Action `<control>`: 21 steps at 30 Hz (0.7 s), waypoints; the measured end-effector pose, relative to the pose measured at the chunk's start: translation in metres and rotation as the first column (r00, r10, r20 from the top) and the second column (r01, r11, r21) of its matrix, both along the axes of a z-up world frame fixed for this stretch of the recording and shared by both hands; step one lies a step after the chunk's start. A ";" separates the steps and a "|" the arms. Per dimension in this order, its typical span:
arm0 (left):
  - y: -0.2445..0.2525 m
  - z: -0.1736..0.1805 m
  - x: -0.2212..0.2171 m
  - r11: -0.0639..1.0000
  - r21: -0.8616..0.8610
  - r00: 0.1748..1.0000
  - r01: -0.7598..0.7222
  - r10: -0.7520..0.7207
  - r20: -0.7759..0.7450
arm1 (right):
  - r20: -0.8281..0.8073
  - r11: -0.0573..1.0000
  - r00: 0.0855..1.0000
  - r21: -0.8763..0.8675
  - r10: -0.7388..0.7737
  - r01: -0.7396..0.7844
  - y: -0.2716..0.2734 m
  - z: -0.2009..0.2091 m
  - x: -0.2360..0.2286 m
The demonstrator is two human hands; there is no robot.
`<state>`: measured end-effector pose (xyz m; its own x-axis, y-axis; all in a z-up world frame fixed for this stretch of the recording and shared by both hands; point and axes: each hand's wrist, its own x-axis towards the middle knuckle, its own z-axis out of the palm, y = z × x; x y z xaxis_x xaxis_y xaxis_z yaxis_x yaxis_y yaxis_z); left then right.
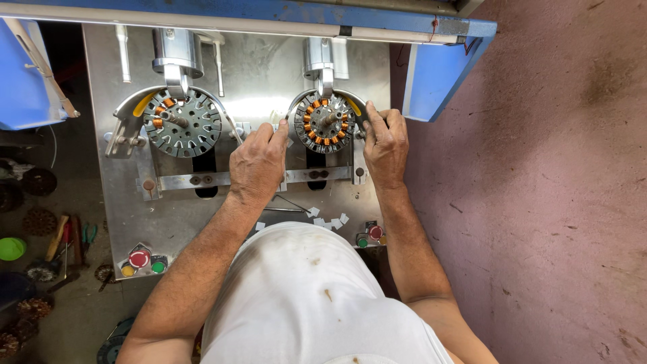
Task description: The person places a motor stator into a dual-station winding machine, operates the machine to wind copper wire around the stator slots, and then removes the completed stator. The person then picks up another stator from the floor and places it into the machine to repeat the process.
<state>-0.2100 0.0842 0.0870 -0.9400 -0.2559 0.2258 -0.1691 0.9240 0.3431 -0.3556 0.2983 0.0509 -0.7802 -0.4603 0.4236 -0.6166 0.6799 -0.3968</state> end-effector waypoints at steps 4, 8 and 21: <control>0.000 0.000 0.000 1.000 0.001 1.000 -0.005 0.005 0.006 | -0.004 1.000 1.000 -0.015 -0.001 0.001 -0.001 0.000 0.001; -0.001 -0.002 -0.001 1.000 -0.015 1.000 -0.007 0.007 0.004 | 0.006 1.000 1.000 -0.003 -0.004 0.004 -0.001 0.001 0.000; -0.002 -0.001 -0.004 0.999 -0.009 0.999 -0.036 0.036 -0.011 | 0.005 1.000 1.000 0.001 0.010 -0.010 -0.007 0.004 -0.004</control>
